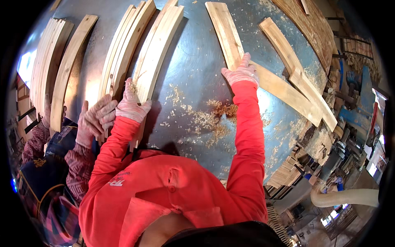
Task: The person sorts and stacks wooden planks on a metal workbench. They pick up individual planks from a scattered pile, inspect them, and place them into a neat stack on the left side of the table.
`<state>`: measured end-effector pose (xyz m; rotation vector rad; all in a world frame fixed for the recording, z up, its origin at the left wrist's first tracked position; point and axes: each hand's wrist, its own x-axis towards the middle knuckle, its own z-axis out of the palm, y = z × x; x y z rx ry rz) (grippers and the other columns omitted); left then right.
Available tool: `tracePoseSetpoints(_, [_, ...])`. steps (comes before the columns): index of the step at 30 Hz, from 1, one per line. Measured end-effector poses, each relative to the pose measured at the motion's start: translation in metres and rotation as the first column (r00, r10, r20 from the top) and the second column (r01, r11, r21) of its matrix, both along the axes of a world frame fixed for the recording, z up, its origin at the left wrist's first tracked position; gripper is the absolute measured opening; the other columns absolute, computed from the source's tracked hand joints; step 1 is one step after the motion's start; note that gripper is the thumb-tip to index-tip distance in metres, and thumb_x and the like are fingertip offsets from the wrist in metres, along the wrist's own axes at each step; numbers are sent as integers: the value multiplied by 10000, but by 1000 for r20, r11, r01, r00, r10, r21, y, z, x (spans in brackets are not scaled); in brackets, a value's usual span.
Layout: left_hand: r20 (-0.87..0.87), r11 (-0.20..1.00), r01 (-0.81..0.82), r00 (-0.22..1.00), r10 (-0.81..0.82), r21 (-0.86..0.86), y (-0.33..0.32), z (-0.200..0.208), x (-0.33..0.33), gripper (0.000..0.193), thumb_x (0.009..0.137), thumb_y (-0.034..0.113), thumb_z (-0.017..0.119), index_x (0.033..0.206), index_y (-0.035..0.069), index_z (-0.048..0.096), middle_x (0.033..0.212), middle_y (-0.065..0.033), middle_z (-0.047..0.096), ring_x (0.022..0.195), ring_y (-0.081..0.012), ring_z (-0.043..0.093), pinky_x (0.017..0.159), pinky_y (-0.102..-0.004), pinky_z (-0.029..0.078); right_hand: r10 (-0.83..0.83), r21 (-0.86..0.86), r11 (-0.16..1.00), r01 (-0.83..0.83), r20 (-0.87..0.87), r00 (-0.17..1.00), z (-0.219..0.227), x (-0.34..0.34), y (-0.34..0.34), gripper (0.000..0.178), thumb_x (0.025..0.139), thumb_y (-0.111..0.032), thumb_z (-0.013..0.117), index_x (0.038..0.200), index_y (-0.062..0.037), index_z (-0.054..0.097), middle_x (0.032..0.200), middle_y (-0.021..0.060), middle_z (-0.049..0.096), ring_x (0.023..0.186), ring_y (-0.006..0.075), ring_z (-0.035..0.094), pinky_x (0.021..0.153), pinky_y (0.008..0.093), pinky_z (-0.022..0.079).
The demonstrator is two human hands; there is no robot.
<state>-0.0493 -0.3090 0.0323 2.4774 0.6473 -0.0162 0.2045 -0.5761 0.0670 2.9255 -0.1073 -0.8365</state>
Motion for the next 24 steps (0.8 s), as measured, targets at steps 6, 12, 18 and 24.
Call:
tracePoseSetpoints(6, [108, 997, 3, 994, -11, 73, 9, 1, -22, 991, 715, 253, 774, 1493, 69, 188, 1341, -212, 489, 1131, -327, 588, 928, -391, 495, -199, 317, 929, 189, -3, 980, -1, -40, 20, 1169, 656, -630, 734, 1520, -129, 126, 1430, 254, 375, 1296, 387, 432, 1046, 430, 384])
tracePoseSetpoints(12, [47, 977, -43, 998, 33, 210, 26, 14, -40, 956, 684, 221, 793, 1476, 130, 265, 1293, -158, 522, 1050, -328, 609, 887, -396, 518, -360, 911, 248, 329, -229, 904, -48, -67, 23, 1123, 674, -440, 834, 1501, -46, 185, 1382, 208, 441, 1234, 302, 481, 1007, 357, 408])
tracePoseSetpoints(18, [180, 915, 43, 976, -125, 400, -4, 75, -16, 822, 712, 402, 777, 1360, 19, 448, 1311, -273, 472, 1191, -412, 488, 1014, -489, 403, -403, 881, -252, 399, -471, 785, -67, -71, 56, 1149, 691, -412, 846, 1469, 69, 151, 1276, 192, 520, 1067, 232, 565, 890, 306, 476])
tracePoseSetpoints(24, [15, 703, 57, 998, -66, -709, -58, 71, 40, 692, 832, 51, 669, 1435, 16, 333, 1277, -128, 527, 1128, -203, 526, 991, -318, 440, -350, 956, -201, 211, -272, 896, -25, -90, 120, 1260, 675, -697, 709, 1495, 26, 80, 1316, 270, 485, 1170, 389, 522, 938, 451, 447])
